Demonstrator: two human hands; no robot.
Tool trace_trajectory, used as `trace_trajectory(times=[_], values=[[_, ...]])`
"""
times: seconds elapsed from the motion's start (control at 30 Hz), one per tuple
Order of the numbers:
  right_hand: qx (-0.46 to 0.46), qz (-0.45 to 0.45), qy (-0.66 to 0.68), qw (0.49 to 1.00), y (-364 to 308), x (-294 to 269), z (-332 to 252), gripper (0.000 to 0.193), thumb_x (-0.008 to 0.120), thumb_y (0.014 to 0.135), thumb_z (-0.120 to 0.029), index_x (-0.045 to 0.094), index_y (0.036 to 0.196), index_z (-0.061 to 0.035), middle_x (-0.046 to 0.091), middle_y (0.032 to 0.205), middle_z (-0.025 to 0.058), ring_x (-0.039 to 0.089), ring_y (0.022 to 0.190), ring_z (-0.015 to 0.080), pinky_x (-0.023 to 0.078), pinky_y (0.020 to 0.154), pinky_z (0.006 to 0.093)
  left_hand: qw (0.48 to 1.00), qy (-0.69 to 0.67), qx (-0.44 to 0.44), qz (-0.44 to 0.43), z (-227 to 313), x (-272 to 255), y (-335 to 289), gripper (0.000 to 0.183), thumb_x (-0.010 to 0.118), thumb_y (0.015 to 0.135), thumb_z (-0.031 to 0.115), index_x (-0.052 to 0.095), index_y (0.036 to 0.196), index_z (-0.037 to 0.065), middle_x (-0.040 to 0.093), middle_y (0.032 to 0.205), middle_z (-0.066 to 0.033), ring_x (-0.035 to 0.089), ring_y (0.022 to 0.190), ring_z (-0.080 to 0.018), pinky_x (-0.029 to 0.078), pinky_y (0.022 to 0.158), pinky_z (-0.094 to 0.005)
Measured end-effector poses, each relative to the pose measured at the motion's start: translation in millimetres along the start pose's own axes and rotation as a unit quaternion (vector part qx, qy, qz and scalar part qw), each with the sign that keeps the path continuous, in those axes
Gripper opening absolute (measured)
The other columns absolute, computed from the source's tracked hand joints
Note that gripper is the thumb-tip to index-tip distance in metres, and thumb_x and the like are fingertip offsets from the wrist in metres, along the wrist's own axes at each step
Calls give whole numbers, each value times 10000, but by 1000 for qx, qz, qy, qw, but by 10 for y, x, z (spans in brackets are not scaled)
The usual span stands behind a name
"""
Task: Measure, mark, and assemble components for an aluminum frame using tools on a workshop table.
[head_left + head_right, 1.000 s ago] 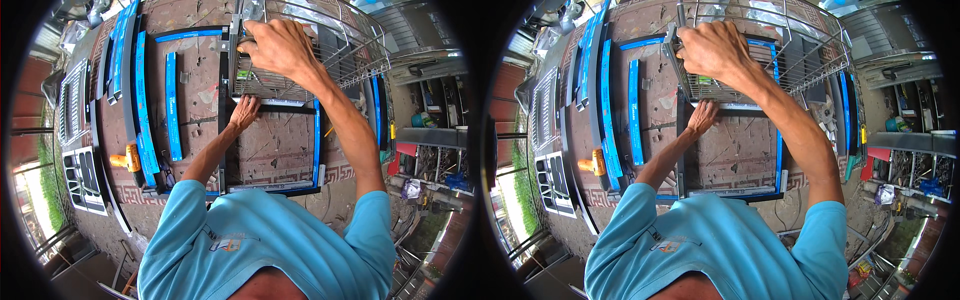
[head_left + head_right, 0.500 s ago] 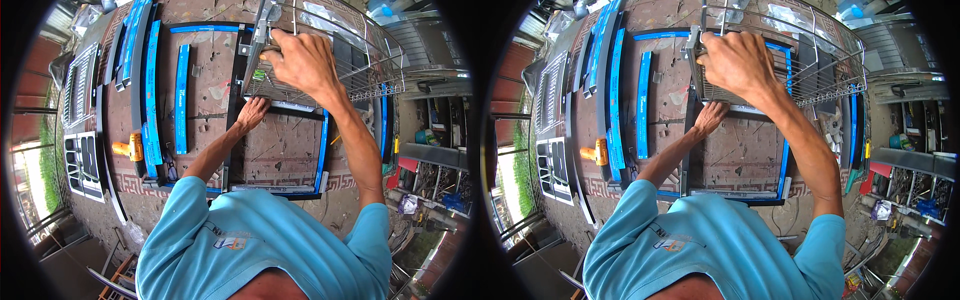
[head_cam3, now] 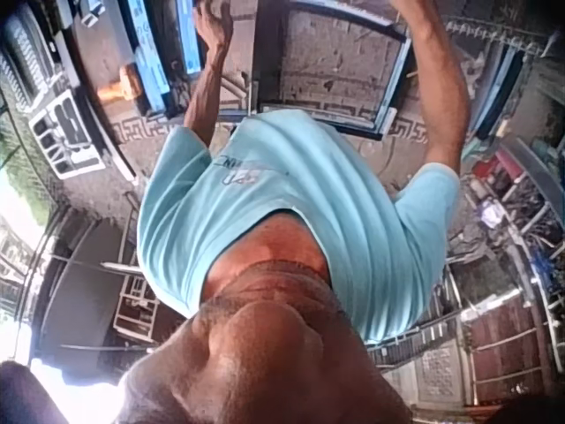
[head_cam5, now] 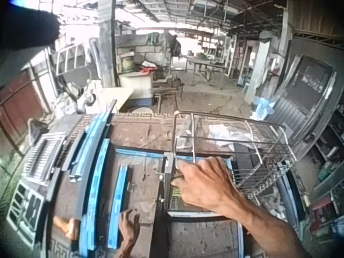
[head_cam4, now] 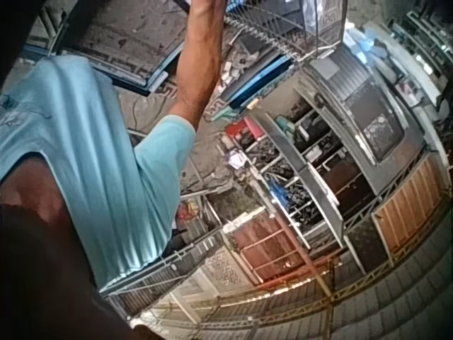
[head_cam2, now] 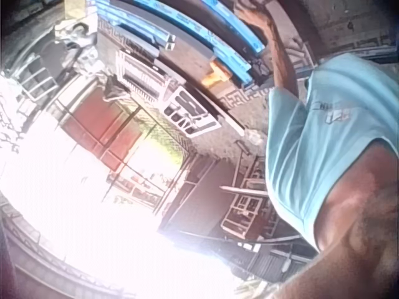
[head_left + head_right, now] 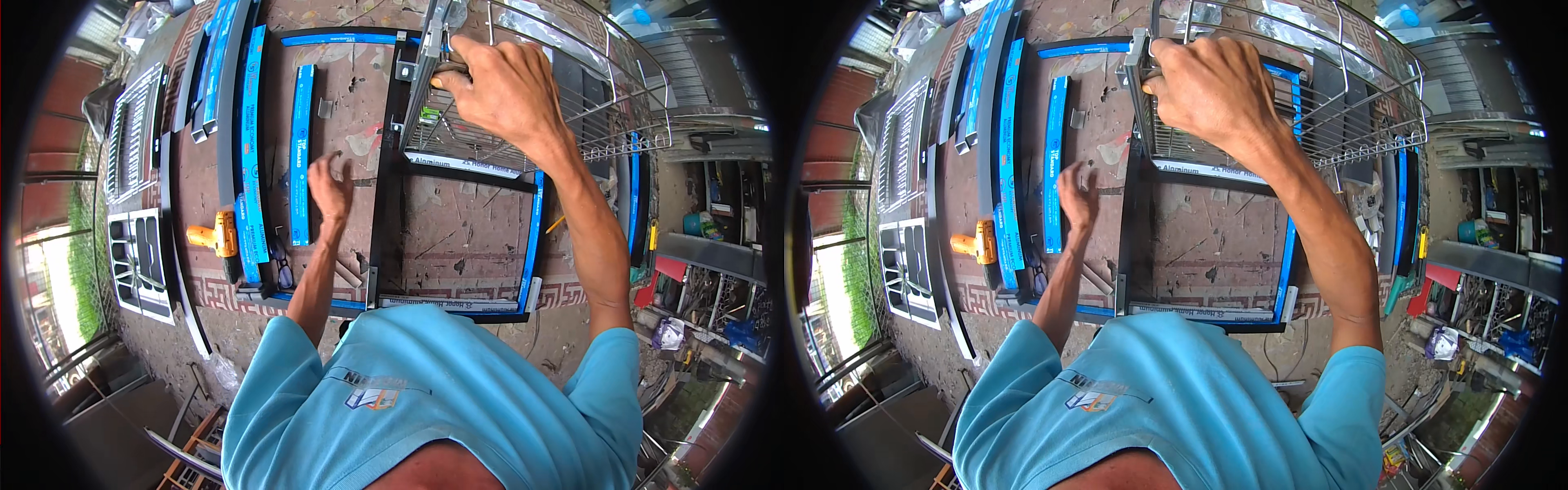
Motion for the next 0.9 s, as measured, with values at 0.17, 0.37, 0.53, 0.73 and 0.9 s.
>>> trace_trajectory(times=[0.17, 0.37, 0.53, 0.73, 0.9], values=[[11, -19, -1, 1000, 0, 4, -1, 211, 705, 734, -205, 659, 824, -19, 602, 588, 200, 612, 559, 355, 477, 579, 436, 937, 205, -228, -171, -911, -350, 38, 818, 744, 673, 501, 455, 1285, 42, 491, 1225, -213, 488, 1115, -378, 415, 929, -471], [-2, -16, 8, 1000, 28, -34, -20, 184, 689, 752, -188, 641, 789, -14, 595, 563, 195, 631, 537, 332, 493, 553, 426, 934, 193, -202, -220, -1147, -224, 269, 910, 766, 640, 533, 434, 1274, -29, 553, 1166, -237, 553, 1088, -390, 470, 900, -463], [-10, -13, 5, 1000, 34, -40, -7, 175, 680, 757, -178, 643, 800, -12, 589, 548, 197, 627, 516, 325, 497, 548, 418, 869, 289, -192, -353, -1106, -39, 598, 789, 834, 580, 391, 514, 1163, -33, 586, 1155, -232, 645, 902, -336, 525, 788, -436], [8, -26, 3, 1000, 52, -28, -32, 178, 688, 762, -181, 643, 797, -13, 582, 526, 184, 624, 497, 307, 503, 556, 411, 841, -370, -243, -310, -371, -283, 1078, 803, 826, 617, 110, 439, 1313, 5, 570, 1154, -188, 580, 1020, -270, 500, 853, -351], [-6, -15, -8, 1000, 22, -26, 20, 178, 694, 764, -180, 640, 790, -12, 579, 518, 174, 614, 480, 300, 494, 553, 408, 882, -386, -80, -259, 531, -609, 1710, 855, 865, 607, 235, 430, 1319, 49, 577, 1152, -170, 552, 1096, -312, 470, 933, -439]])
Point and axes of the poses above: each hand's wrist, its own y-axis towards the middle knuckle, its own x-axis out of the palm, z = x × y, the point moved 5 cm from there along y, towards the middle knuckle
